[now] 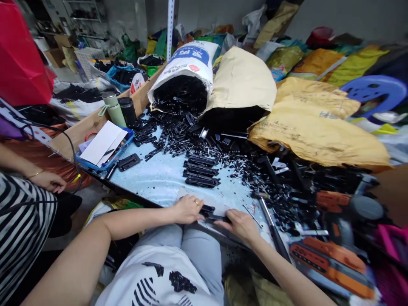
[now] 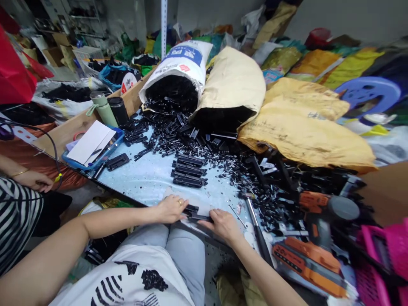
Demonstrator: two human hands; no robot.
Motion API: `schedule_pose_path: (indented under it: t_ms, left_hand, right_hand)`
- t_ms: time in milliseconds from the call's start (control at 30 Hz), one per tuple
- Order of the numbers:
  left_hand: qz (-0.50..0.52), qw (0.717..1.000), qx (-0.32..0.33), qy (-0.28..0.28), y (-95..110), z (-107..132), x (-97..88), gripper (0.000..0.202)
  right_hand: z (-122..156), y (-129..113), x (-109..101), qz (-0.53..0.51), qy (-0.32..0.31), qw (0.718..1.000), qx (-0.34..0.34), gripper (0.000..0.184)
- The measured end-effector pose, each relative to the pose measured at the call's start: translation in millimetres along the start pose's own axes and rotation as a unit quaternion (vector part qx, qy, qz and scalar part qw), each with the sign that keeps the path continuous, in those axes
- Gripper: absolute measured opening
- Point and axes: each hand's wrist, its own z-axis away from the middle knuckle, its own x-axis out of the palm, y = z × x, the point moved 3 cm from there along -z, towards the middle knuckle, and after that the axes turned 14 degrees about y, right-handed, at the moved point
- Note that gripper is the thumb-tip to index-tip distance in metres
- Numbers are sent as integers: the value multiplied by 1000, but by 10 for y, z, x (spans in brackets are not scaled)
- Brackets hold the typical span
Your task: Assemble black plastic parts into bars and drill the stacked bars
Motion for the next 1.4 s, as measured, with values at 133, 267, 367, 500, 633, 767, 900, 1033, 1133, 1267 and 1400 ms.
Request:
schedule_pose_path:
  t_ms: [133, 267, 367, 500, 633, 767, 900, 1033, 1133, 1267, 1400]
  left_hand:
    - [53, 997, -52, -34, -258, -41, -102, 49]
    - [48, 993, -110, 3, -346, -91, -138, 51]
    - [28, 993, -109, 21, -314, -33, -181, 55]
    - [143, 986, 32, 82, -49, 201, -518, 61]
    - [359, 909, 124, 170, 469, 471, -984, 65]
    - [426, 839, 46, 337, 810, 484, -1022, 70]
    - [364, 831, 2, 421, 859, 347, -629, 79]
    - [207, 923, 58, 319, 649, 103, -183, 80]
    - [84, 976, 54, 192, 330, -130, 89, 65]
    - [-24, 994, 15, 108, -121, -391, 293, 66]
    - [-64, 995, -45, 69, -520, -478, 321, 67]
  right_hand:
    - [-101, -157, -113, -56, -53, 997, 26, 59]
    - [-225, -245, -191, -88, -51, 994, 33, 65]
    - [-236, -322, -303, -59, -51, 996, 42, 64]
    - [-127, -617, -737, -176, -2, 984, -16, 66]
    - [35, -1067, -1158, -423, 40, 897, -123, 65]
    - [39, -1342, -922, -506, 255, 824, 0, 61]
    - [-41, -1308, -245, -370, 440, 775, 263, 61]
    - [-374, -711, 127, -344, 388, 813, 265, 57]
    - [-747, 31, 293, -307, 268, 849, 336, 67]
    - [-1278, 557, 588, -303, 169, 844, 409, 79]
    - [-1685, 592, 836, -291, 155, 851, 410, 86]
